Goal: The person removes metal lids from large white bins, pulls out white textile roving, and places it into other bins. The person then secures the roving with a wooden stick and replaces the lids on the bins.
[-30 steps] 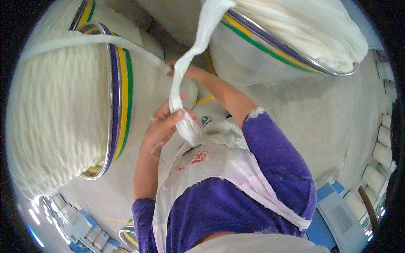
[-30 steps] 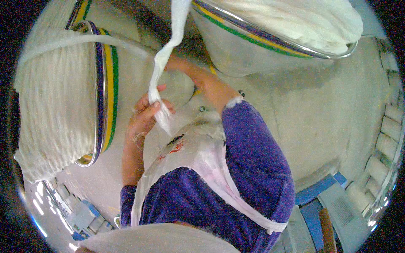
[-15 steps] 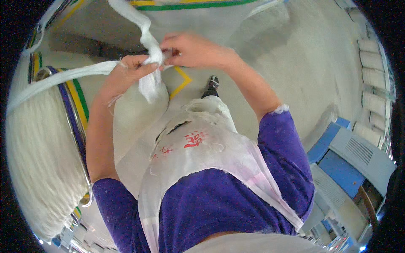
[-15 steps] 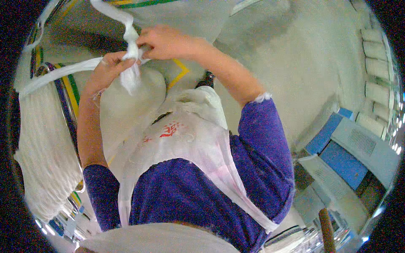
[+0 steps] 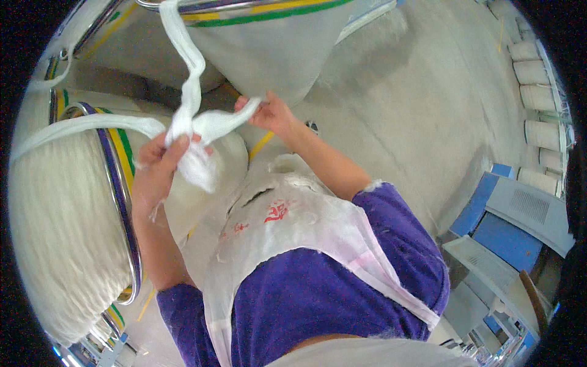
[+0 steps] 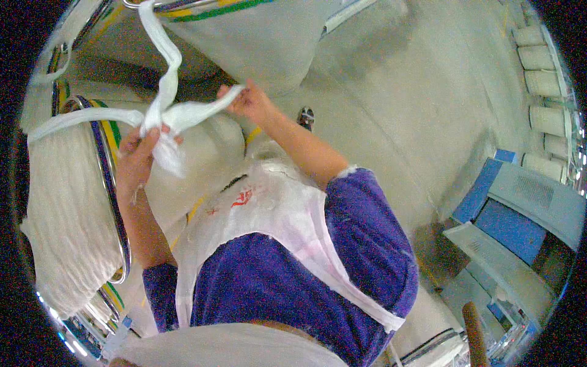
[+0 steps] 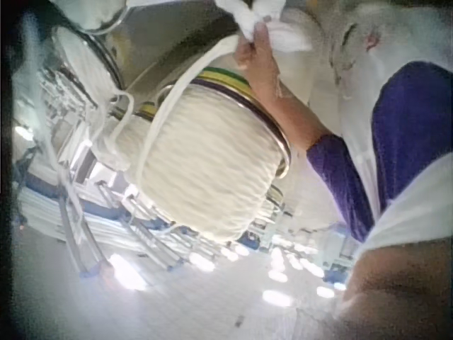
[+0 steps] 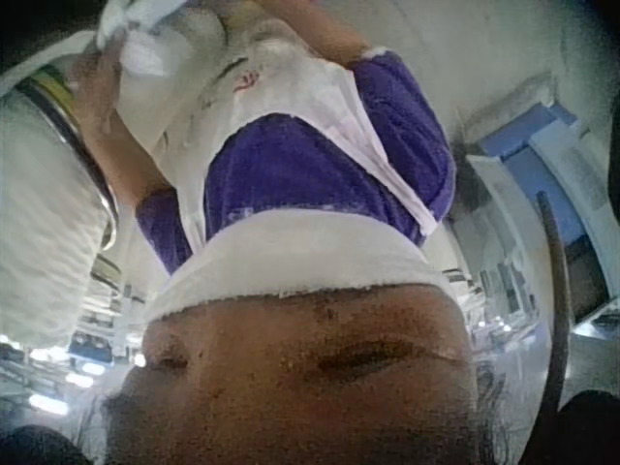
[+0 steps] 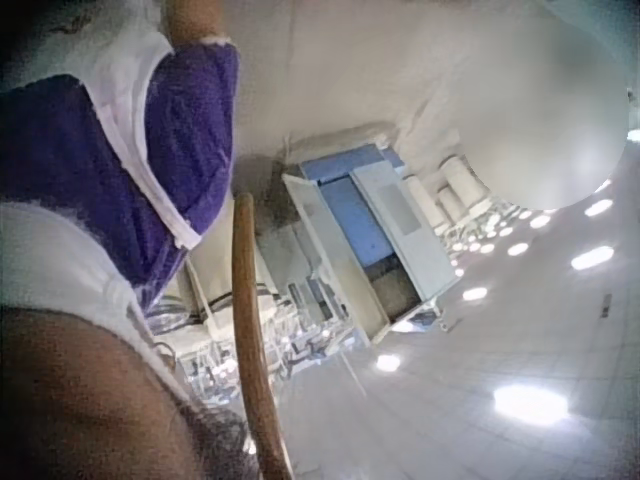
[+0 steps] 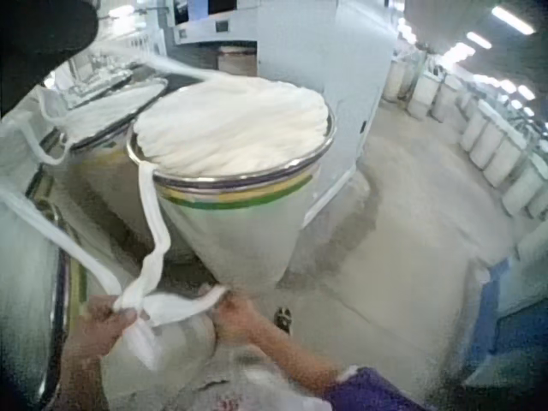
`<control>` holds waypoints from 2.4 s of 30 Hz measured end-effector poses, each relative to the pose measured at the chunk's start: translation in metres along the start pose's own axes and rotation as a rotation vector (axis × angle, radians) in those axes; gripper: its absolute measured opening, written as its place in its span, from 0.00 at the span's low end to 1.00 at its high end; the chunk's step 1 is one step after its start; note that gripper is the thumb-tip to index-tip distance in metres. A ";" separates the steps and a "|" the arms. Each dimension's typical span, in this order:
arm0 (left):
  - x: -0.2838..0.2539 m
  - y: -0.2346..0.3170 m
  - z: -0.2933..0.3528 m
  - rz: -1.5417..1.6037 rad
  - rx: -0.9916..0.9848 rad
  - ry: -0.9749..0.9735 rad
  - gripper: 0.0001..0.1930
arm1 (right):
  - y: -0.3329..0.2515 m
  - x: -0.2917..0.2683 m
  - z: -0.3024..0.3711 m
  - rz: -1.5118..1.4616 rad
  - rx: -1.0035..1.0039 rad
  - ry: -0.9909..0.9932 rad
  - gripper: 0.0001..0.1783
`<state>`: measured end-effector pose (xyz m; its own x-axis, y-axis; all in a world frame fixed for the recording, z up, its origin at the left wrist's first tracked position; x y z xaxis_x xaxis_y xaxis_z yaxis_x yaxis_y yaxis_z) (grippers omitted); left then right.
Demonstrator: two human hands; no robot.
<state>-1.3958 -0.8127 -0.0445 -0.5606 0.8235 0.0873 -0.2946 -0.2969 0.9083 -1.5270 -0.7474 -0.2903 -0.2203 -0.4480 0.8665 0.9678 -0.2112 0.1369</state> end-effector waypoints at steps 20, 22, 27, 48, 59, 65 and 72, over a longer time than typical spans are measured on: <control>-0.042 0.031 -0.033 0.680 0.600 0.046 0.34 | 0.016 0.231 0.123 2.115 -1.041 -0.191 0.16; -0.038 0.042 -0.039 0.679 0.641 0.015 0.34 | 0.020 0.235 0.135 2.086 -0.963 -0.199 0.14; -0.026 0.053 -0.056 0.684 0.581 -0.032 0.30 | 0.040 0.269 0.181 1.970 -1.307 -0.614 0.09; -0.022 0.074 -0.061 0.291 0.635 -0.075 0.41 | 0.024 0.243 0.072 1.704 -0.574 -0.271 0.14; 0.006 0.087 -0.055 0.482 0.556 -0.331 0.40 | 0.022 0.269 0.109 2.272 -1.261 -0.115 0.15; -0.006 0.084 -0.068 0.395 0.640 -0.017 0.37 | 0.044 0.279 0.135 2.450 -0.913 -0.342 0.21; -0.028 0.083 -0.075 0.566 0.554 -0.037 0.20 | 0.048 0.356 0.342 1.835 -2.013 -0.532 0.25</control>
<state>-1.4631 -0.8965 -0.0024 -0.4811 0.6376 0.6017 0.4611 -0.3997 0.7922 -1.5173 -0.6200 0.1892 0.3662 -0.8904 -0.2704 -0.9034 -0.2705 -0.3326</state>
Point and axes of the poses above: each hand's wrist, its own z-axis away from the middle knuckle, its own x-axis out of the palm, y = z × x, the point moved 9 cm from there along -z, towards the middle knuckle, and after that the axes turned 14 degrees about z, right-handed, at the moved point
